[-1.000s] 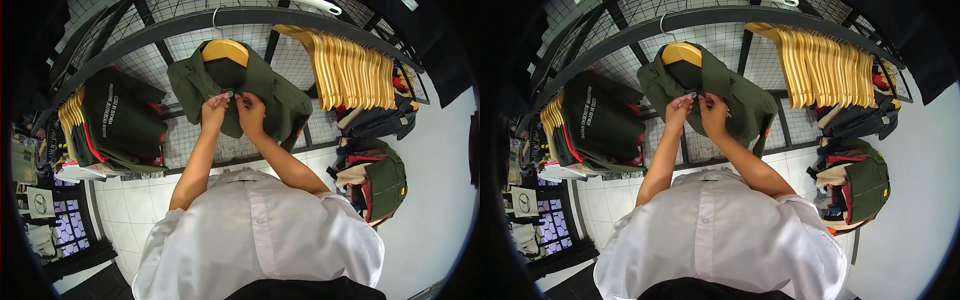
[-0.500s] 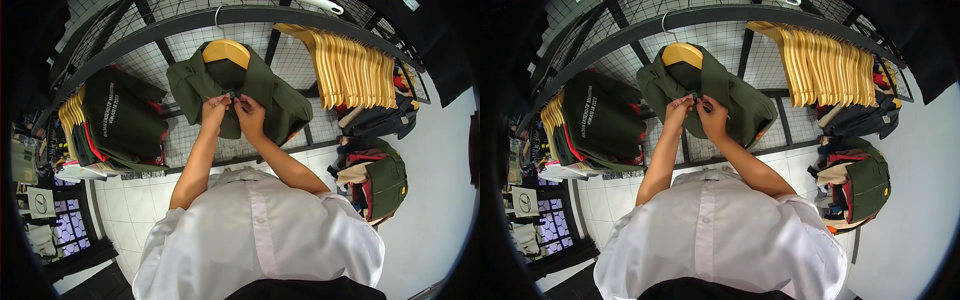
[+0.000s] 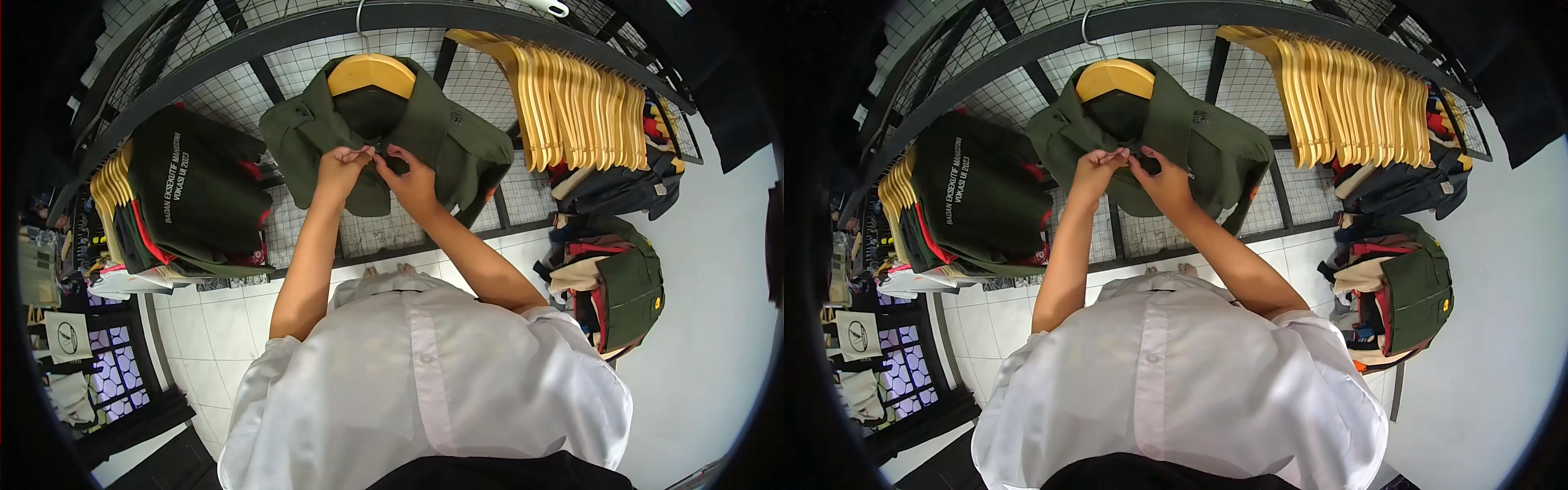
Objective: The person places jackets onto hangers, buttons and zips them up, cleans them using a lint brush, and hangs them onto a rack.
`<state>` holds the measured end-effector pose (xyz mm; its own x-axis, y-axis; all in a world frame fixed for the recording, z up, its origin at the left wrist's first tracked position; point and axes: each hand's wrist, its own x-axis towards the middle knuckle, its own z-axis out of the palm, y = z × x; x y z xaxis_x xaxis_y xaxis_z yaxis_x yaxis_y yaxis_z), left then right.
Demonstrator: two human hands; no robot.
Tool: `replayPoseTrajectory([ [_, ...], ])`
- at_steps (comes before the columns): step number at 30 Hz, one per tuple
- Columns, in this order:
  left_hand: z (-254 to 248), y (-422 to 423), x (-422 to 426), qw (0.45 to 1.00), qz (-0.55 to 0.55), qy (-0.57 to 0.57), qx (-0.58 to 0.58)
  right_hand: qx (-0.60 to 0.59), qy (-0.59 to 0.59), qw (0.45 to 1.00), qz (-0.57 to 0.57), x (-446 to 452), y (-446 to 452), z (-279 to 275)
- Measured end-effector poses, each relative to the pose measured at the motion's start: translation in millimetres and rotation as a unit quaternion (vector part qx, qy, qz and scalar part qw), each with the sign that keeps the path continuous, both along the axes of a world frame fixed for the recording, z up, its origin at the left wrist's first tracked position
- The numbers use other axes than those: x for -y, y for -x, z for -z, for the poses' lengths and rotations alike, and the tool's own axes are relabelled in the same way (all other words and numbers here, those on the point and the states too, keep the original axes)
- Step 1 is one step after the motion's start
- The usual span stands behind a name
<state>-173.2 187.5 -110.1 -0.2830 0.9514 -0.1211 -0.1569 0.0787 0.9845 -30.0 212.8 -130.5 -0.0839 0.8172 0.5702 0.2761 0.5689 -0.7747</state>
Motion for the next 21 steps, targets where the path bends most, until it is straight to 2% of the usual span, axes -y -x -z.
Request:
replayPoseTrajectory([
  [4,-9,2,0,0.993,0.022,0.069,-0.092,0.045,0.024,0.999,0.013,-1,0,0],
  [7,-17,-20,6,0.965,-0.058,-0.059,-0.25,0.072,0.066,0.995,-0.007,-2,0,-3],
  [11,-32,-38,13,0.939,-0.113,-0.059,-0.319,0.082,0.104,0.991,-0.03,-1,2,-5],
  [13,-45,-37,22,0.931,-0.079,-0.029,-0.355,0.079,0.111,0.99,-0.033,-3,1,-7],
  [16,-78,-37,39,0.904,-0.008,0.038,-0.425,0.016,0.032,0.999,-0.039,-2,-1,-8],
  [19,-122,-44,52,0.812,0.071,0.037,-0.578,0.03,0.02,0.999,-0.026,-6,-4,-4],
  [20,-123,-47,48,0.812,0.071,0.039,-0.578,0.037,0.012,0.999,-0.021,-6,-4,-3],
  [21,-124,-48,39,0.738,0.09,-0.127,-0.657,0.036,0.012,0.999,-0.023,-5,-4,-3],
])
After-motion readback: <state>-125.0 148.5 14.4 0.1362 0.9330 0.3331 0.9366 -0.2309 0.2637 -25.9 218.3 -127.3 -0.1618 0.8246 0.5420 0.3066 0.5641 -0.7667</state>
